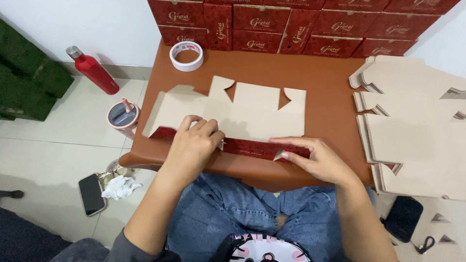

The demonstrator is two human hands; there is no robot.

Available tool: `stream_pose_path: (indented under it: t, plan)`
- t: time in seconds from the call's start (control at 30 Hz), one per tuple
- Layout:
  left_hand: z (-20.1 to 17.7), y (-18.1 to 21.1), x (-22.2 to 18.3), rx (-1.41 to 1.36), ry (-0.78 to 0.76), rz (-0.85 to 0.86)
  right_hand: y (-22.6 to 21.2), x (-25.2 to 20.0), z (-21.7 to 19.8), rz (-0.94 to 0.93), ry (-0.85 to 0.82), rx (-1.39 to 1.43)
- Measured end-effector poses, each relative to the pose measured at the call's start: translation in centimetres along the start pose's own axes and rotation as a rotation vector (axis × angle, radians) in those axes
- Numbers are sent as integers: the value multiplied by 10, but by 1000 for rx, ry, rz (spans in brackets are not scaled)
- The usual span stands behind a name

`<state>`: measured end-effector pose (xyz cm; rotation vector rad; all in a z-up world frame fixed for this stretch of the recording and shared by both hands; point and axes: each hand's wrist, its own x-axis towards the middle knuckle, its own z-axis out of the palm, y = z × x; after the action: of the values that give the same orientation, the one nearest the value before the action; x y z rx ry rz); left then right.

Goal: Assembling a small decorative cardboard box from a flat template by folding and tucking flaps.

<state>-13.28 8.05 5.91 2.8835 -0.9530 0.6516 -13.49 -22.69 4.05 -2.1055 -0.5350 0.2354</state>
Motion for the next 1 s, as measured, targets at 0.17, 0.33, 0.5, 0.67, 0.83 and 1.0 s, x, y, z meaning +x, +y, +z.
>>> stream_pose_path:
  t: [0.17, 0.33, 0.5, 0.67, 0.83, 1.0]
  plan:
    - [11, 24, -26, -31, 107, 28, 13, -12, -18, -181, -75, -172]
    - [30, 40, -62, -165, 63, -8, 4, -35, -18, -183, -320, -288]
    - [32, 45, -81, -589, 89, -218, 3, -38, 5, -93, -145, -489]
    - [22, 45, -74, -550, 207, -252, -6, -19, -20, 43, -72, -295]
    - [6, 78, -27, -524, 150, -215, 34, 48, -56, 294, 404, 70]
    - [34, 111, 7, -532, -89, -52, 179, 115, -59, 380, 427, -383]
